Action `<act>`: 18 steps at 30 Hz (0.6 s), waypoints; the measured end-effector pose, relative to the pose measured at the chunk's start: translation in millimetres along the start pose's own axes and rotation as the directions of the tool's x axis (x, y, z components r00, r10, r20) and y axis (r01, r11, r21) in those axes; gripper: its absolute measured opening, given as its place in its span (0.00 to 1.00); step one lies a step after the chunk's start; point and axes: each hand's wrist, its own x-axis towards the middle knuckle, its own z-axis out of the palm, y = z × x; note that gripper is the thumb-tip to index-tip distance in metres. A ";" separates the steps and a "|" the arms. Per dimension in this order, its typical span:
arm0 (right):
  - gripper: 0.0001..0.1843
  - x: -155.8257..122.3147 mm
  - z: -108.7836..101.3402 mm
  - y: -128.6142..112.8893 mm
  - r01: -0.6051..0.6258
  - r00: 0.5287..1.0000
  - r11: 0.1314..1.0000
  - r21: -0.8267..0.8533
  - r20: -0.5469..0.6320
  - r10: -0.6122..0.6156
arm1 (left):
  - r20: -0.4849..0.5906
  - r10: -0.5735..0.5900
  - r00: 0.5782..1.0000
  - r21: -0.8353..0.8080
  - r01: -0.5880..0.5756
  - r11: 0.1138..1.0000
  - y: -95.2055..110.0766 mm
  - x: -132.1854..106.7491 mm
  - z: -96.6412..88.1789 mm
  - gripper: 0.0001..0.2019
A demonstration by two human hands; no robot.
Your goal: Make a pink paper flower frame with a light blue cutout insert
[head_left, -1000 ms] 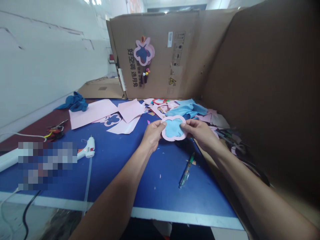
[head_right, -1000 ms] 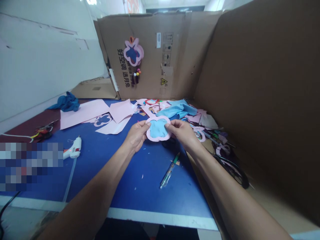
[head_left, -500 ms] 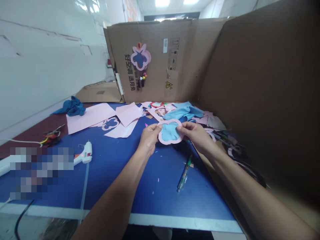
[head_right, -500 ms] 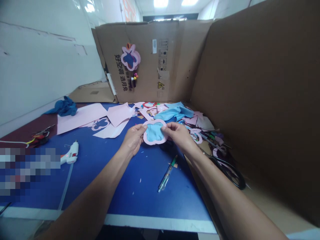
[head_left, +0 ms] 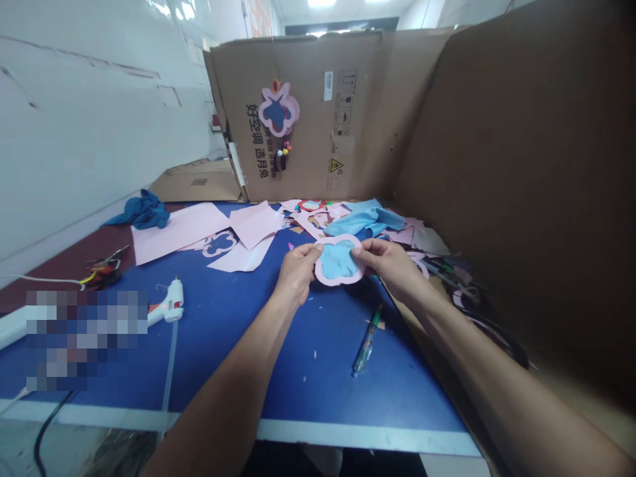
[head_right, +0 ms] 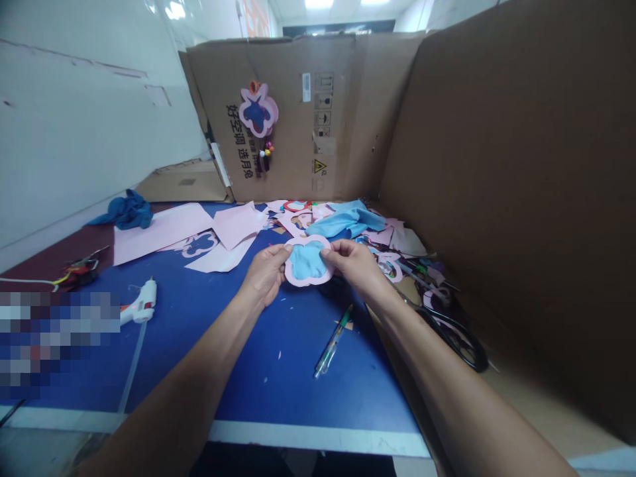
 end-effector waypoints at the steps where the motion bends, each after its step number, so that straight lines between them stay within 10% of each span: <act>1: 0.21 0.3 -0.3 0.1 0.001 1.000 1.000 0.002 -0.006 -0.001 | 0.001 -0.006 1.000 0.000 0.006 1.000 0.9 -0.3 0.0 0.19; 18: 0.23 2.1 -3.5 1.5 0.020 1.000 1.000 0.015 -0.013 -0.020 | 0.087 -0.170 0.982 -0.026 0.173 0.985 5.7 -7.3 6.9 0.08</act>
